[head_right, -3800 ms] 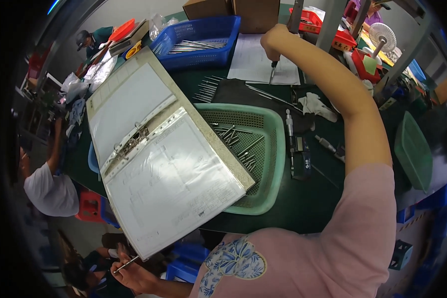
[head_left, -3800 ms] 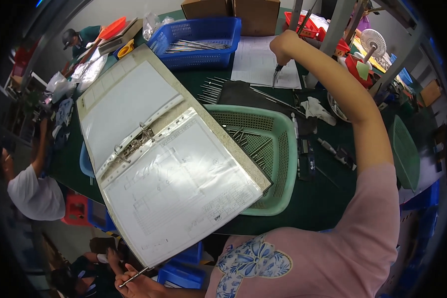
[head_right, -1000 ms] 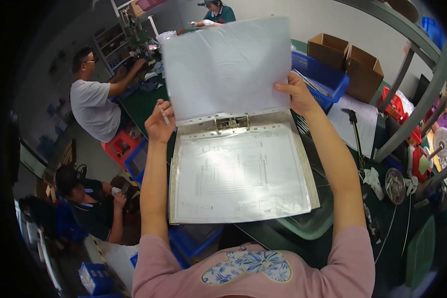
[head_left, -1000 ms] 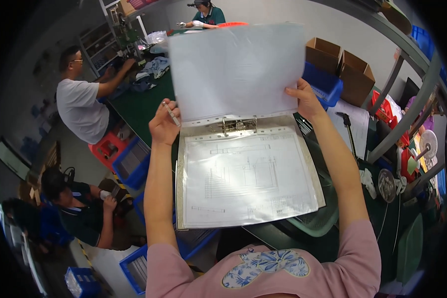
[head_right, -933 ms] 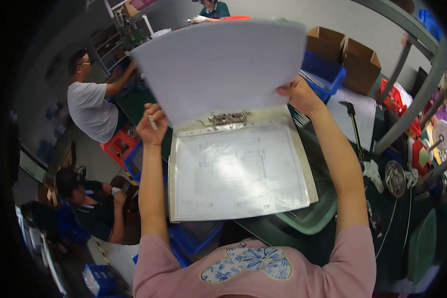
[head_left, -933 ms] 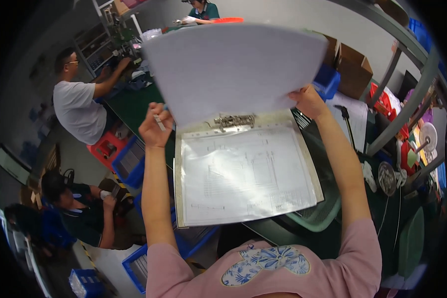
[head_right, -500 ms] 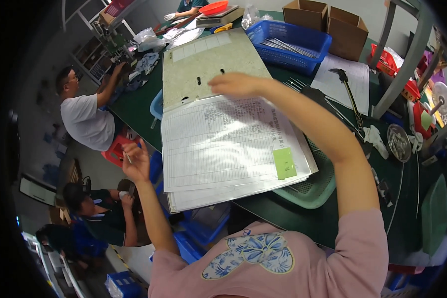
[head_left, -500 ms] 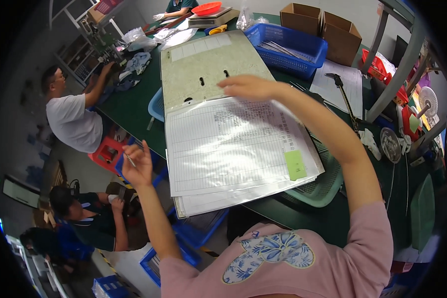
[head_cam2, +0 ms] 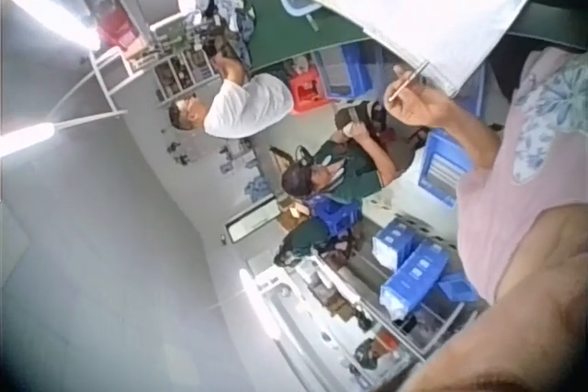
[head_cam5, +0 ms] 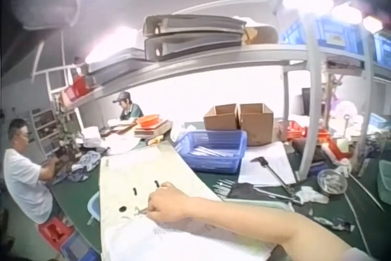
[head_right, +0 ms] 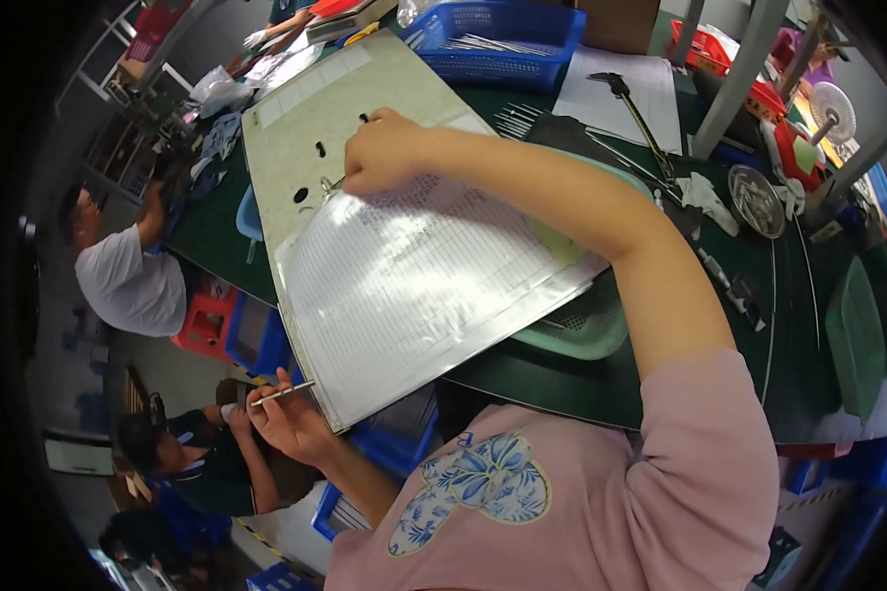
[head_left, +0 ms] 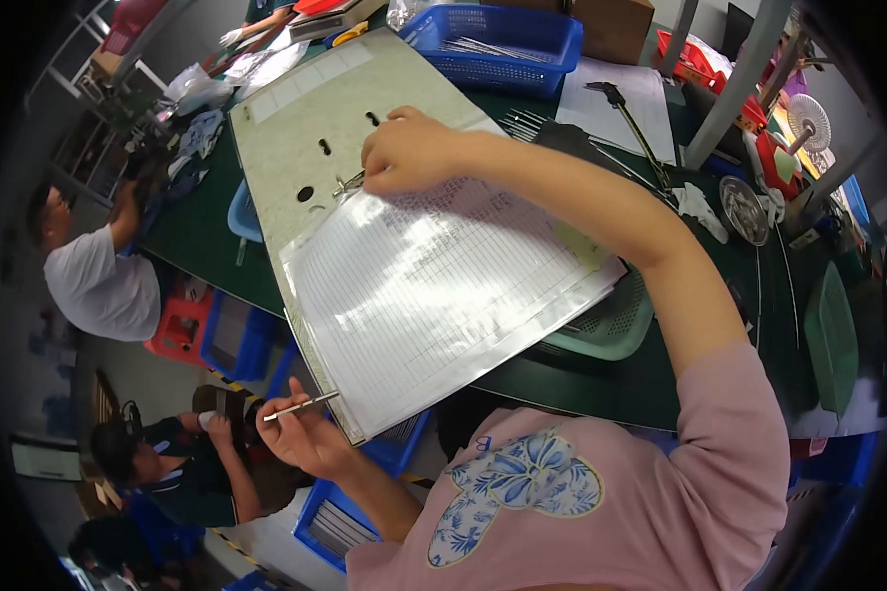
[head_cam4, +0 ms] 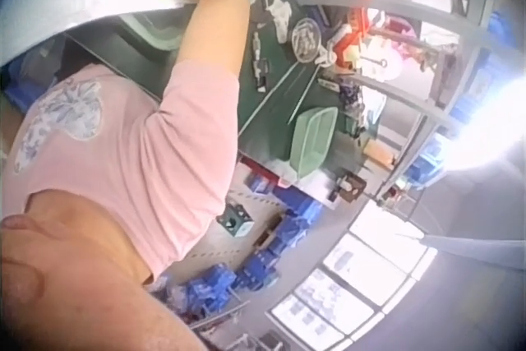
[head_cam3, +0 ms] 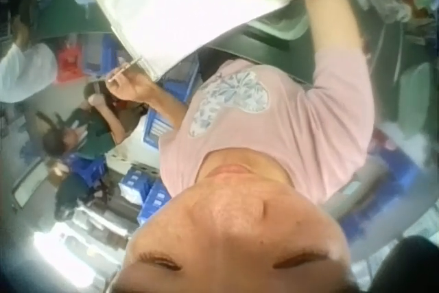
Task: The person uses a digital caliper to measure the dimensions of small metal pins and records the findings on a notepad while referring to technical drawings.
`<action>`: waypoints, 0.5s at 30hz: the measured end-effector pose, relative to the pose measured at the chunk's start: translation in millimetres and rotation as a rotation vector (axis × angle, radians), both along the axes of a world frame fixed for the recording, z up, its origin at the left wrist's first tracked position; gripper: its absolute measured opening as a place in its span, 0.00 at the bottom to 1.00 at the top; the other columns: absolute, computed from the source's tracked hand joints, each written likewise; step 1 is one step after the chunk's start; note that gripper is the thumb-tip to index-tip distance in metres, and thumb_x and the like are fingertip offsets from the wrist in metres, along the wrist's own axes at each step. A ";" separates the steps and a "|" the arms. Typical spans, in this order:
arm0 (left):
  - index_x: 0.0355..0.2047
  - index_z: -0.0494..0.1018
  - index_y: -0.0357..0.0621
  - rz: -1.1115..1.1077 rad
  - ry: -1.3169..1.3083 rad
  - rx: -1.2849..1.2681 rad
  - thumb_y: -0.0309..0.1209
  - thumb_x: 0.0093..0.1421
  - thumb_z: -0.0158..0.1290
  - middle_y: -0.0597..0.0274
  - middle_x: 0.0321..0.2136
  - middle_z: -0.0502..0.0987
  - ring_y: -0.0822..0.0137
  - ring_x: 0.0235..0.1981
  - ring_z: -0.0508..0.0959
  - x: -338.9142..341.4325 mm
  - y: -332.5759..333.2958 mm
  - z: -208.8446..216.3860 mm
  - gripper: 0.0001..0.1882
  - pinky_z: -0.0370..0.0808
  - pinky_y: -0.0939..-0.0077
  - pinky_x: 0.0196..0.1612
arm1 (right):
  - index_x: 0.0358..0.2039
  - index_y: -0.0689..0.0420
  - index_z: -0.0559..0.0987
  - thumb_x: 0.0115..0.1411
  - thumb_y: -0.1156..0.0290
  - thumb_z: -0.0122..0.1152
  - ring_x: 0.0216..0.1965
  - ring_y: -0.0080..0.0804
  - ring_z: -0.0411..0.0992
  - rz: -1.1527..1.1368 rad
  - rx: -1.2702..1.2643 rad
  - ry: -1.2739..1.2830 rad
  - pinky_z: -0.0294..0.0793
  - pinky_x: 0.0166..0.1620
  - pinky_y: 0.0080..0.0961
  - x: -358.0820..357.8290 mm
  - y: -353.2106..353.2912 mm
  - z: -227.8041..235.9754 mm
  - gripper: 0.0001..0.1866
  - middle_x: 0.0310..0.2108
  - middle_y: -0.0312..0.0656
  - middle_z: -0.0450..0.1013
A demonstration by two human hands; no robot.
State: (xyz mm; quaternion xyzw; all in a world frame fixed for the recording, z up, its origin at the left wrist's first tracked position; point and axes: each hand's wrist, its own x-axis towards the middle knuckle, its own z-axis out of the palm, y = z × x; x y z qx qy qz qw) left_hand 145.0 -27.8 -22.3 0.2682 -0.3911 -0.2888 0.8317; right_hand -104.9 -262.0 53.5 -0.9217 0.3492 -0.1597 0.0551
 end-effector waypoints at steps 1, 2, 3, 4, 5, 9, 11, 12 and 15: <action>0.42 0.65 0.37 0.058 -0.007 0.032 0.23 0.61 0.43 0.58 0.33 0.70 0.67 0.32 0.75 -2.6 5.3 1.8 0.09 0.66 0.54 0.56 | 0.34 0.53 0.81 0.56 0.51 0.50 0.45 0.41 0.71 0.021 -0.098 0.010 0.52 0.59 0.45 2.2 7.1 -3.3 0.20 0.41 0.47 0.74; 0.42 0.65 0.37 0.123 -0.007 0.062 0.23 0.61 0.43 0.58 0.33 0.70 0.67 0.32 0.75 -4.7 10.8 3.9 0.09 0.68 0.55 0.55 | 0.38 0.53 0.80 0.56 0.50 0.49 0.46 0.42 0.70 0.027 -0.141 0.078 0.52 0.59 0.46 3.3 15.2 -6.5 0.22 0.42 0.48 0.73; 0.42 0.65 0.38 0.187 -0.020 0.099 0.25 0.61 0.45 0.58 0.33 0.69 0.68 0.32 0.75 -7.8 16.9 5.3 0.09 0.71 0.60 0.52 | 0.41 0.53 0.78 0.57 0.49 0.48 0.47 0.43 0.69 0.043 -0.217 0.098 0.52 0.59 0.46 4.0 24.2 -10.4 0.23 0.44 0.49 0.72; 0.42 0.65 0.38 0.164 -0.057 0.068 0.26 0.61 0.46 0.58 0.33 0.69 0.68 0.32 0.75 -10.3 22.5 6.8 0.09 0.71 0.61 0.52 | 0.45 0.53 0.77 0.57 0.48 0.48 0.49 0.45 0.69 0.046 -0.261 0.142 0.52 0.59 0.47 4.9 30.9 -13.3 0.25 0.45 0.50 0.71; 0.41 0.65 0.38 0.153 -0.076 0.047 0.26 0.61 0.47 0.58 0.33 0.68 0.68 0.32 0.75 -12.8 28.1 8.0 0.10 0.72 0.62 0.51 | 0.52 0.54 0.71 0.58 0.45 0.47 0.52 0.46 0.66 0.008 -0.338 0.189 0.52 0.59 0.49 5.2 37.8 -16.4 0.29 0.50 0.50 0.67; 0.42 0.65 0.38 0.125 -0.135 0.026 0.28 0.62 0.46 0.59 0.35 0.70 0.67 0.34 0.75 -16.9 38.5 10.3 0.10 0.71 0.63 0.51 | 0.46 0.54 0.74 0.57 0.51 0.50 0.50 0.40 0.69 -0.174 -0.030 -0.177 0.55 0.57 0.51 4.6 12.4 -3.2 0.23 0.47 0.47 0.71; 0.42 0.65 0.38 0.111 -0.167 0.026 0.28 0.63 0.45 0.59 0.35 0.71 0.66 0.34 0.75 -18.9 37.4 10.1 0.09 0.70 0.63 0.51 | 0.44 0.53 0.76 0.57 0.57 0.50 0.47 0.39 0.70 -0.153 0.143 0.128 0.54 0.57 0.46 2.8 -13.9 10.0 0.19 0.43 0.44 0.73; 0.42 0.65 0.38 0.111 -0.170 0.044 0.28 0.63 0.45 0.59 0.35 0.71 0.67 0.34 0.75 -20.4 35.9 10.0 0.09 0.70 0.63 0.50 | 0.43 0.53 0.77 0.56 0.60 0.50 0.46 0.38 0.70 -0.185 0.236 0.279 0.54 0.57 0.43 2.5 -23.3 13.4 0.17 0.41 0.43 0.74; 0.41 0.66 0.38 0.102 -0.169 0.061 0.29 0.62 0.46 0.60 0.34 0.71 0.66 0.33 0.75 -26.1 31.2 10.9 0.09 0.70 0.63 0.50 | 0.34 0.52 0.79 0.51 0.66 0.54 0.39 0.38 0.73 -0.053 0.116 0.384 0.61 0.52 0.39 11.3 -35.9 13.9 0.11 0.33 0.40 0.76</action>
